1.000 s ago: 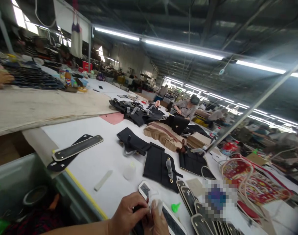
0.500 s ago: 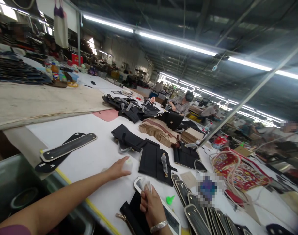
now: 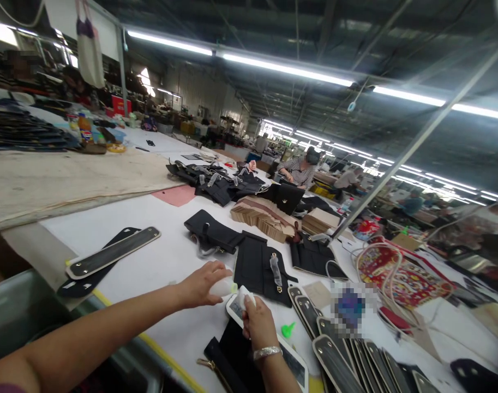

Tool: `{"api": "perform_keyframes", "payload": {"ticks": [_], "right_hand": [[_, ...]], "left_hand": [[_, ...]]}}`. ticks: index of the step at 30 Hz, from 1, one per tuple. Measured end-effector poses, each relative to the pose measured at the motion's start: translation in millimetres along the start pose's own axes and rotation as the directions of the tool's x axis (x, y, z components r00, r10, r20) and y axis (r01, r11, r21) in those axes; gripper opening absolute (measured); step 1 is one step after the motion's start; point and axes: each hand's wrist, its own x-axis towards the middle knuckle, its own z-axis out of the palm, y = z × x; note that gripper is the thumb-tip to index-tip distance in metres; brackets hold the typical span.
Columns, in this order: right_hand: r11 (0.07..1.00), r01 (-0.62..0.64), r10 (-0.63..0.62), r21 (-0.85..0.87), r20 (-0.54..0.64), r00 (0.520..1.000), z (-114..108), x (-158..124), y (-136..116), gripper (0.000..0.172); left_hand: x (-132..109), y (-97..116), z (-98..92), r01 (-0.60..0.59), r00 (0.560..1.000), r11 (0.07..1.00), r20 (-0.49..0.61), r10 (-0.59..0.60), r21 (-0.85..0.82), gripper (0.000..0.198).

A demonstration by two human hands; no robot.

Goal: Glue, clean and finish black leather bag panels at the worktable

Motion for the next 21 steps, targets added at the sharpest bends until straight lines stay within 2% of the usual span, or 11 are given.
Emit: {"api": "perform_keyframes", "payload": {"ticks": [3, 12, 21], "right_hand": [[0.996, -0.074, 0.074, 0.056, 0.002, 0.997, 6.6, -5.1, -5.8, 0.037], [0.963, -0.153, 0.135, 0.221, 0.094, 0.986, 32.0, -5.4, -18.2, 0.045], [0.905, -0.271, 0.217, 0.328, 0.191, 0.957, 53.9, -3.6, -14.6, 0.051]], "left_hand": [[2.4, 4.7, -7.8, -0.026, 0.997, 0.997, 0.075, 0.020, 0.077, 0.071], [0.7, 6.8, -38.1, -0.051, 0.985, 0.954, 0.174, -0.001, 0.296, 0.067], [0.6, 19.9, -69.5, -0.139, 0.952, 0.865, 0.306, -0.018, 0.482, 0.059]]}}
